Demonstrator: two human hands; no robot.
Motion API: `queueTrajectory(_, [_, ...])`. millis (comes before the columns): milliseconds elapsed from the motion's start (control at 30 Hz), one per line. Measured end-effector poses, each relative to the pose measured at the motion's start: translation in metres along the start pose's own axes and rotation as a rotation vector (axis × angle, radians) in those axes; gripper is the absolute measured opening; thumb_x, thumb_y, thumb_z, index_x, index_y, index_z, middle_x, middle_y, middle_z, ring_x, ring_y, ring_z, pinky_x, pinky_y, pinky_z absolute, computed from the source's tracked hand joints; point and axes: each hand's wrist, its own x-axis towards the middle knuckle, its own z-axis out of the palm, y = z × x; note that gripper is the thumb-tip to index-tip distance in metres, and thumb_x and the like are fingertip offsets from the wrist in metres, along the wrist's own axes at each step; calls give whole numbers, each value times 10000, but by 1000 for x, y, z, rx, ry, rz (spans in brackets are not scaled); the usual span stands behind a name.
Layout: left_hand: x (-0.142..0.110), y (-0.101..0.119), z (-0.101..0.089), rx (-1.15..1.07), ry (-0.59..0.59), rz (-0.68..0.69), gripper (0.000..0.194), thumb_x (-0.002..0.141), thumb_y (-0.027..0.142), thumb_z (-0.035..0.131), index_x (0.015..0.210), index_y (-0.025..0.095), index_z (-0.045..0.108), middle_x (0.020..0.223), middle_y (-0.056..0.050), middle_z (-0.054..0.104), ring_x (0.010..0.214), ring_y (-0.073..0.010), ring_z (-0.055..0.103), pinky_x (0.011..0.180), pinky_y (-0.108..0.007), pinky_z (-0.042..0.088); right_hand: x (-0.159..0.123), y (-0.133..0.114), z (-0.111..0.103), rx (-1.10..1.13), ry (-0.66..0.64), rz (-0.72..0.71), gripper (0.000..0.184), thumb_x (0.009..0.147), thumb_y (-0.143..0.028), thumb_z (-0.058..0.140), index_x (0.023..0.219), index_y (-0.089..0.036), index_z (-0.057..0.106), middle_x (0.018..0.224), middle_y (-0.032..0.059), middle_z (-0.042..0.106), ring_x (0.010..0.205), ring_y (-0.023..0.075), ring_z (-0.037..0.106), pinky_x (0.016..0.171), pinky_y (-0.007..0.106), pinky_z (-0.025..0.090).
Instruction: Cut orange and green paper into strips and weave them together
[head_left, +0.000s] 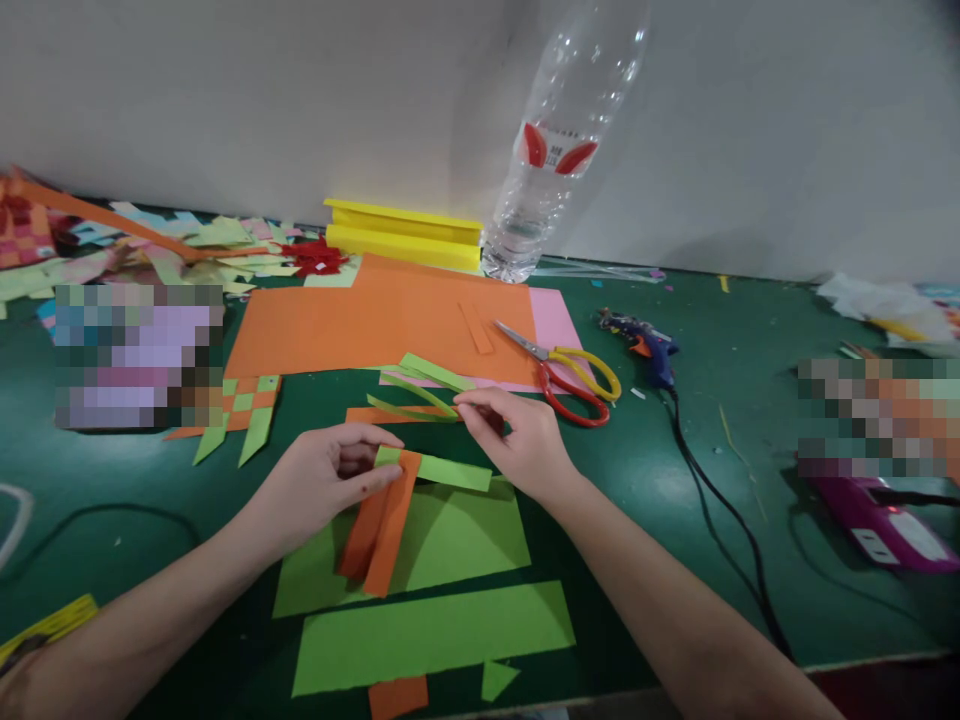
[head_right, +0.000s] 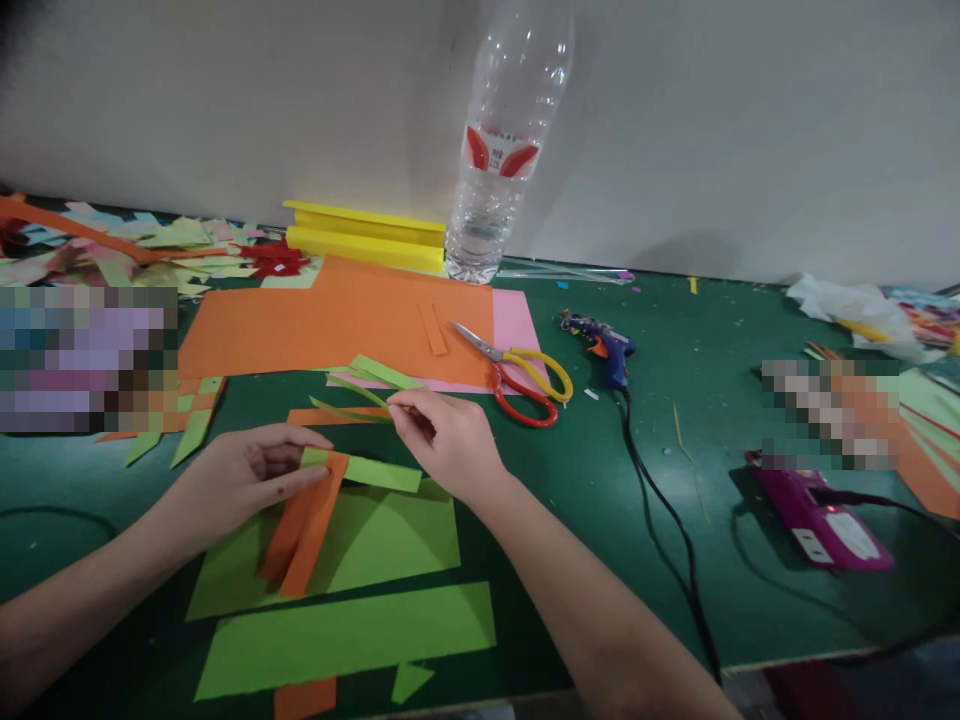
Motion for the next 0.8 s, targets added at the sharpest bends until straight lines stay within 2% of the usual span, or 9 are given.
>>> queueTrajectory(100, [0,-1,0,18,2,0,333,764,419,636,960,151,609,544,78,348,500,-99,366,480,-205,288,1,6,3,-76,15,-126,168,898,-216,510,947,-174,666,810,53,711,691,153,624,683,286,481])
queueTrajectory(200, [0,-2,-1,37,-13,0,335,784,423,621,978,151,603,551,76,334,514,-104,363,492,-209,277,3,9,5,-186,-5,-196,163,881,-166,501,931,-180,655,883,68,712,828,188,624,770,331,459])
queueTrajectory(367, [-1,-2,-2,67,-28,2,325,800,433,614,973,158,606,551,67,362,516,-109,357,493,-221,272,5,8,3,-281,-34,-159,92,848,-223,563,888,-185,637,906,56,712,878,220,599,789,368,398])
queueTrajectory(467, [-1,-1,-2,74,-30,2,327,801,438,615,976,161,606,549,65,368,517,-112,362,488,-219,262,6,7,0,-264,-23,-145,131,825,-272,602,919,-187,639,926,60,710,884,223,597,793,369,387])
queueTrajectory(567, [-1,0,-1,69,-29,8,316,791,431,615,955,161,607,539,71,350,510,-110,354,482,-217,256,6,9,1,-252,-98,-171,215,831,-309,620,1020,-208,644,1011,59,699,941,226,588,827,373,383])
queueTrajectory(667, [-1,1,-1,68,-25,11,313,783,429,616,943,160,608,535,77,331,500,-105,333,476,-216,249,6,11,4,-252,-143,-197,207,858,-307,605,1040,-220,651,1029,55,696,966,216,588,865,382,378])
queueTrajectory(800, [-1,2,0,66,-30,10,325,773,433,615,945,158,604,535,80,328,494,-102,320,471,-216,244,6,12,3,-255,-57,-185,208,898,-305,548,1059,-205,635,1019,58,709,958,211,600,889,388,390])
